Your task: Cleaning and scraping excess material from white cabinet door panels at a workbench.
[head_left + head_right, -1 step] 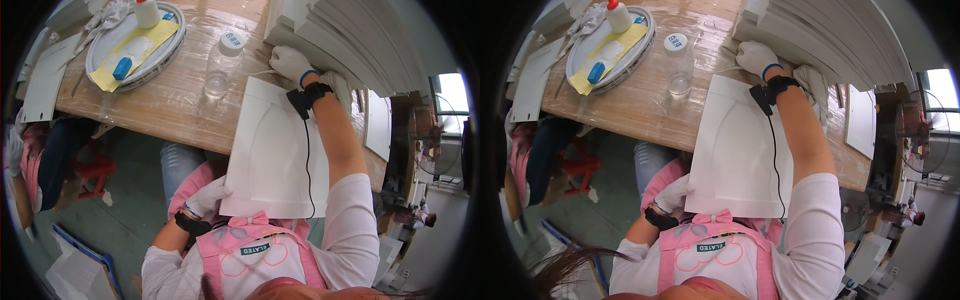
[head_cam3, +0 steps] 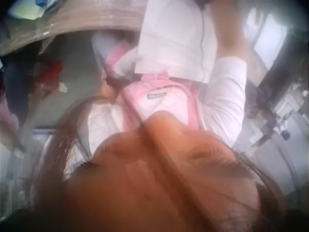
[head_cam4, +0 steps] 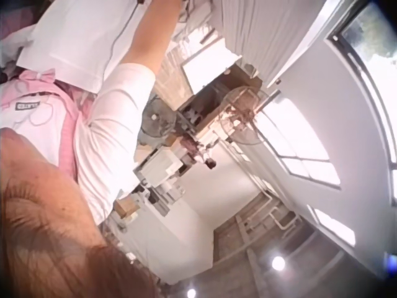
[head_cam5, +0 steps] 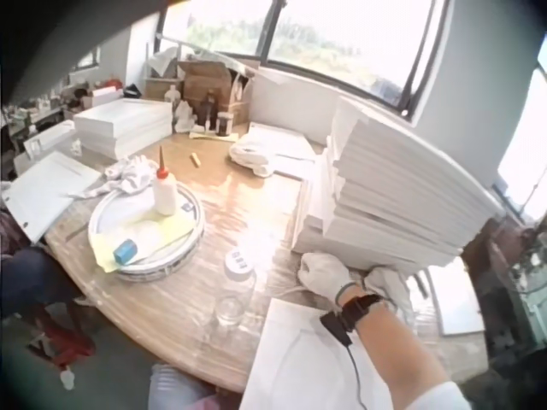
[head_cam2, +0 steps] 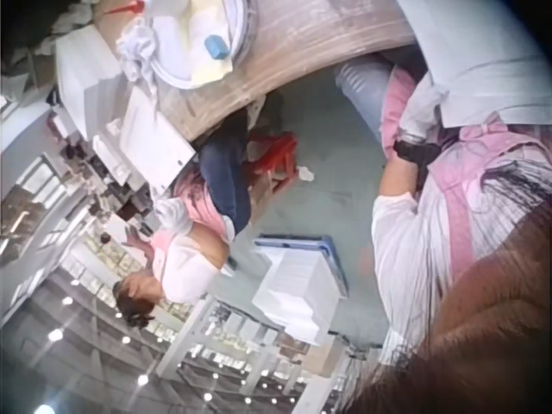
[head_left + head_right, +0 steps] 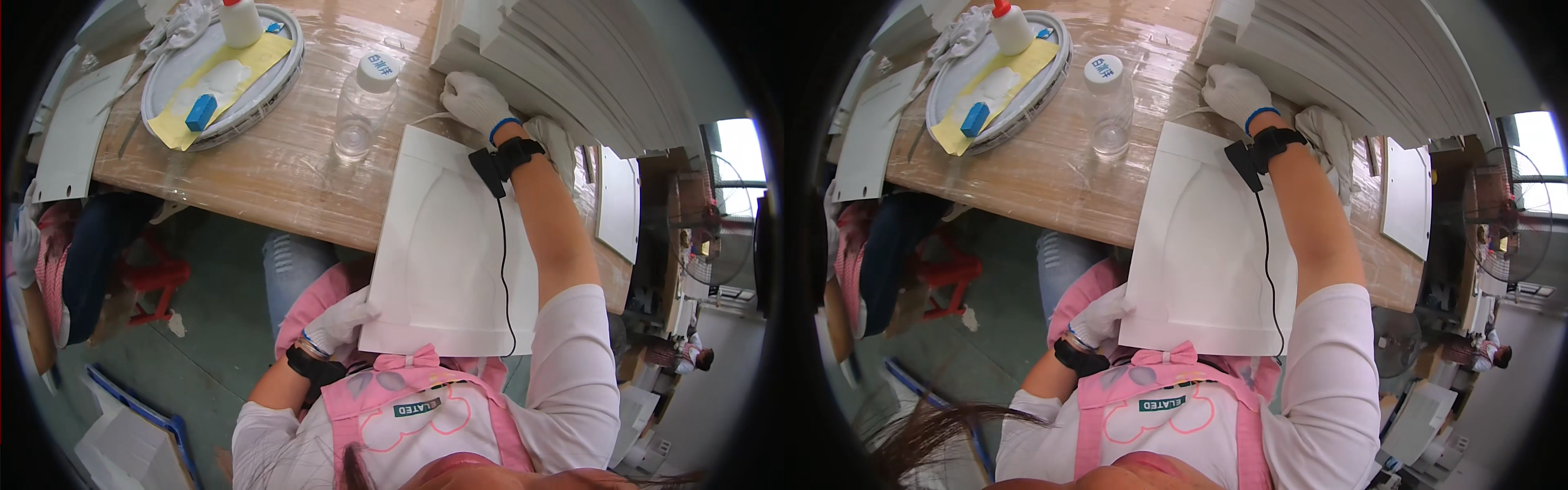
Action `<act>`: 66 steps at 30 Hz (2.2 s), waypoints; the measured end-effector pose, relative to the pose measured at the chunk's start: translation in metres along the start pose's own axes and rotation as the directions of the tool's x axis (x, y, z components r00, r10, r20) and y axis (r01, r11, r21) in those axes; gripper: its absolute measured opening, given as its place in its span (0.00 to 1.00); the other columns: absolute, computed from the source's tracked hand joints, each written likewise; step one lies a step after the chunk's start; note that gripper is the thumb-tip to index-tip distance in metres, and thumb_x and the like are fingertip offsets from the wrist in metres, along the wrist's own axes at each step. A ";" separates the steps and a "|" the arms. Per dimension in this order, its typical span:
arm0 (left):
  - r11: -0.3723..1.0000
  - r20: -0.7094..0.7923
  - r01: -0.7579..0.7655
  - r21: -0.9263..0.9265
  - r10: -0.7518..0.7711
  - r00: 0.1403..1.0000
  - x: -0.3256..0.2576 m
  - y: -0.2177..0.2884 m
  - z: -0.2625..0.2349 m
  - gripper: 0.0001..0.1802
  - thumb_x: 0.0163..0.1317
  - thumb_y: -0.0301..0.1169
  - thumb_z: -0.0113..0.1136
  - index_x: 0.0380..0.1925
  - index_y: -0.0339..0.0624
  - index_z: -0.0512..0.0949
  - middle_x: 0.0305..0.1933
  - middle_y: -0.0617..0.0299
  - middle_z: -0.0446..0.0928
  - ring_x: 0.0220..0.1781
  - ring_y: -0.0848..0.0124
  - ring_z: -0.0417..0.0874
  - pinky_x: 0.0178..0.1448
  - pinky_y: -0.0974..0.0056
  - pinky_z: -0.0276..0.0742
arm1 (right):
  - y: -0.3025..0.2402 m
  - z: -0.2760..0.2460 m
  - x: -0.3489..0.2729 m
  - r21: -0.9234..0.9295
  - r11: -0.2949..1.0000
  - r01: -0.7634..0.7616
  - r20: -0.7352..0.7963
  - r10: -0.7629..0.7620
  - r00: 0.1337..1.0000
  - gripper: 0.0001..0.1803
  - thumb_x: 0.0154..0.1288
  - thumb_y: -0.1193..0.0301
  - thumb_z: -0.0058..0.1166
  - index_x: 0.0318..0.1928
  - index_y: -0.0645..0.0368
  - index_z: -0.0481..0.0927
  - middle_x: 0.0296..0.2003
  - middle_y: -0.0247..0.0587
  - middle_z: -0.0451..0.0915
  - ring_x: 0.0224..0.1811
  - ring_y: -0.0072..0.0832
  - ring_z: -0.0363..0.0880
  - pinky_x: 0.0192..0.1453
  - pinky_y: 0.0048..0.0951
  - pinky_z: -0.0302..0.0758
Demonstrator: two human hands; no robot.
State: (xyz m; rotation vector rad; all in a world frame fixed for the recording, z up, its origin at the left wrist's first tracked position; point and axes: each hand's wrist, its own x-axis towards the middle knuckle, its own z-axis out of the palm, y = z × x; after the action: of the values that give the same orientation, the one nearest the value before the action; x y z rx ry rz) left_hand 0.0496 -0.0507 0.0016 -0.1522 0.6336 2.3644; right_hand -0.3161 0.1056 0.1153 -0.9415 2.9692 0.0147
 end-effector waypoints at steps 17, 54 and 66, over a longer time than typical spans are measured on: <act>0.769 -0.301 -0.185 0.611 0.443 0.844 0.041 0.004 -0.017 0.24 0.77 0.40 0.45 0.60 0.31 0.72 0.54 0.52 0.79 0.56 0.67 0.80 0.63 0.64 0.74 | -0.061 0.008 -0.152 0.893 0.259 -0.367 0.328 0.184 0.927 0.21 0.73 0.71 0.45 0.63 0.61 0.75 0.21 0.23 0.67 0.19 0.13 0.62 0.23 0.19 0.61; 0.607 -0.181 -0.071 0.792 0.344 0.921 0.036 0.033 0.008 0.21 0.72 0.43 0.54 0.48 0.34 0.79 0.40 0.58 0.82 0.42 0.73 0.80 0.50 0.65 0.77 | -0.074 0.024 -0.133 0.783 0.577 -0.232 0.191 0.132 0.973 0.18 0.69 0.68 0.48 0.55 0.55 0.82 0.50 0.47 0.84 0.52 0.37 0.83 0.58 0.30 0.76; 0.604 -0.189 -0.051 0.795 0.327 0.926 0.038 0.030 0.001 0.21 0.71 0.44 0.55 0.46 0.34 0.79 0.39 0.56 0.83 0.41 0.70 0.81 0.49 0.64 0.77 | -0.074 0.020 -0.133 0.766 0.577 -0.284 0.236 0.158 0.959 0.17 0.69 0.69 0.50 0.54 0.54 0.83 0.50 0.46 0.84 0.53 0.38 0.82 0.60 0.31 0.75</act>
State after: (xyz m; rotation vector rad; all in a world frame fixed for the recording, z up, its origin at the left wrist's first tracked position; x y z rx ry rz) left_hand 0.0010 -0.0473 0.0045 -0.0693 1.8759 2.0318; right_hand -0.1645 0.1218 0.0989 -0.3953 2.4502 -1.0959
